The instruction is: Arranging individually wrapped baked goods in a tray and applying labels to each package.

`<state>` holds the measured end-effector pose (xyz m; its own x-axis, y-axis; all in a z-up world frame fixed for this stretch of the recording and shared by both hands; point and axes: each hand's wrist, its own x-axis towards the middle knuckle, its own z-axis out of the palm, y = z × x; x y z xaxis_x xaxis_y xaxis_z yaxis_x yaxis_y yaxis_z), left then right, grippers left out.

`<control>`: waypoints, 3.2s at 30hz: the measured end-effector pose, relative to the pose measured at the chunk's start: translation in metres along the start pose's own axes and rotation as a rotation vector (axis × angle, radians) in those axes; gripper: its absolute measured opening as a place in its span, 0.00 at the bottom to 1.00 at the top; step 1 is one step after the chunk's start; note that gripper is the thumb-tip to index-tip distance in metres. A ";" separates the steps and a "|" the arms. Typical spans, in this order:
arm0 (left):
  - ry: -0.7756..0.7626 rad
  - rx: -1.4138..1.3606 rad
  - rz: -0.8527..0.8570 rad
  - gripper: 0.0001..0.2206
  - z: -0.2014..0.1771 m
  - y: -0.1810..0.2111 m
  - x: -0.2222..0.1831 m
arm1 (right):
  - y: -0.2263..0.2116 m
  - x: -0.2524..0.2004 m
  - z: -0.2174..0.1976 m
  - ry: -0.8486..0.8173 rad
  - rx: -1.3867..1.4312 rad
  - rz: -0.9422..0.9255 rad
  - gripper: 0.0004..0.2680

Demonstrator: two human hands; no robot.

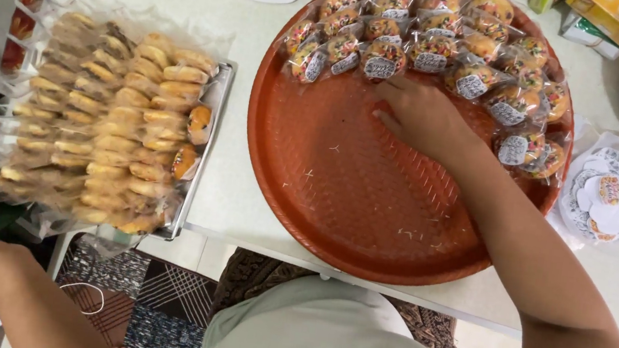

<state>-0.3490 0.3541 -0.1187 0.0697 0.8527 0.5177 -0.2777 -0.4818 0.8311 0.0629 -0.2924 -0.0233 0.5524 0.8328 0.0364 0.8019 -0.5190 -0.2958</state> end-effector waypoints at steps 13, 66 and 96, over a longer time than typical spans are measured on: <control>-0.334 0.396 -0.591 0.14 0.075 0.045 -0.085 | 0.005 0.003 0.004 0.021 0.010 0.021 0.07; -1.199 0.777 0.817 0.14 0.452 0.316 -0.255 | -0.014 -0.028 -0.070 0.267 0.548 0.097 0.30; -1.648 -0.337 -0.188 0.33 0.474 0.237 -0.331 | 0.012 -0.050 -0.031 0.491 1.056 0.338 0.21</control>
<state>0.0160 -0.1381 0.0032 0.9147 -0.3172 0.2503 -0.3115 -0.1591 0.9368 0.0520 -0.3467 0.0011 0.9092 0.4050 0.0969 0.1463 -0.0927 -0.9849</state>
